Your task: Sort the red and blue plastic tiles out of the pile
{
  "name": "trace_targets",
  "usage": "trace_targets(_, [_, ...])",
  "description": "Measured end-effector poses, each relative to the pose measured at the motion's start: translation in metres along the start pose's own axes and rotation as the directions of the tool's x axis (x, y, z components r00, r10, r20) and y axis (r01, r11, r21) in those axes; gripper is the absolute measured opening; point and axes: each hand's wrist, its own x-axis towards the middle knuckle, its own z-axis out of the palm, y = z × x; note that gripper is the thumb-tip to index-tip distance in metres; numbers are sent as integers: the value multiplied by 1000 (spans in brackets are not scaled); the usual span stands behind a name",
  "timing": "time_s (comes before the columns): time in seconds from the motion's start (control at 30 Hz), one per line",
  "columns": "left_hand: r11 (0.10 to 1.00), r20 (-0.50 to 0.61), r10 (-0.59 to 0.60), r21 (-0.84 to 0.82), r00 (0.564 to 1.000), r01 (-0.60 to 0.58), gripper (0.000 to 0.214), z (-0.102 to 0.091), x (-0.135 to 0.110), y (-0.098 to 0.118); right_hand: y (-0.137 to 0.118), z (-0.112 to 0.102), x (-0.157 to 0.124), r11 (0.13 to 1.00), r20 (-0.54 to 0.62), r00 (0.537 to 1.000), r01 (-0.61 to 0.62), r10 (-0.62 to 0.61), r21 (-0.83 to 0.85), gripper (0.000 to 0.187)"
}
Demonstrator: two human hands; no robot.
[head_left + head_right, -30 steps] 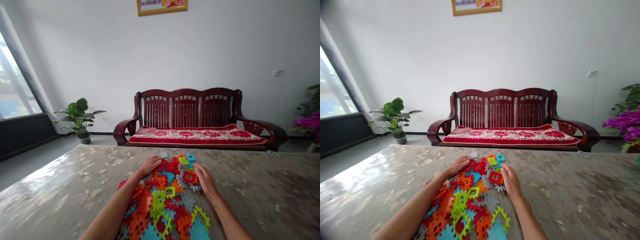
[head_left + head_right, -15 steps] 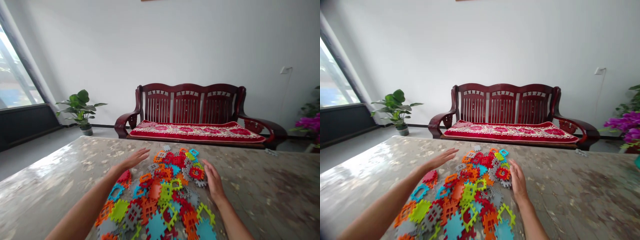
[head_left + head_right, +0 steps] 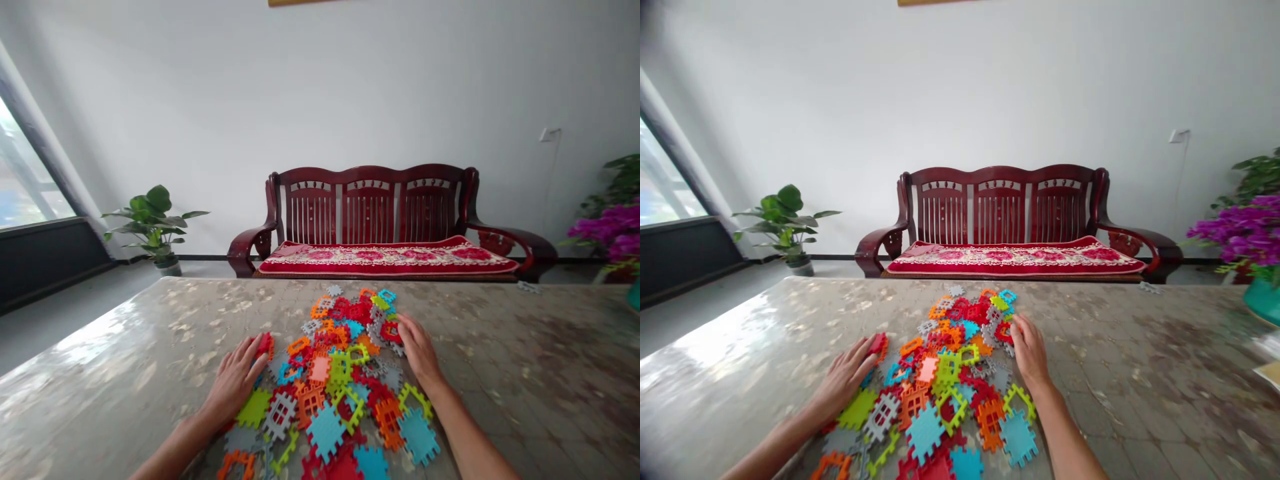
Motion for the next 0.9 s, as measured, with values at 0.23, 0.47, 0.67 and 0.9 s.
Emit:
trace_targets(0.23, [992, 50, 94, -89, 994, -89, 53, 14, 34, 76, 3, 9, 0, 986, 83, 993, 98, -87, -139, 51])
trace_targets(0.47, [979, 46, 96, -184, 994, -86, 52, 24, 49, 110, -1, 13, 2, 972, 179, 980, 124, -88, -202, 50])
trace_targets(0.67, [936, 48, 122, -338, 991, -99, 51, 23, 54, 125, -3, 10, 4, 993, 150, 987, 73, -59, -91, 51])
trace_targets(0.9, [861, -106, 60, -497, 992, -106, 55, 20, 59, 102, -9, 0, 5, 996, 65, 998, -6, 1, 87, 59])
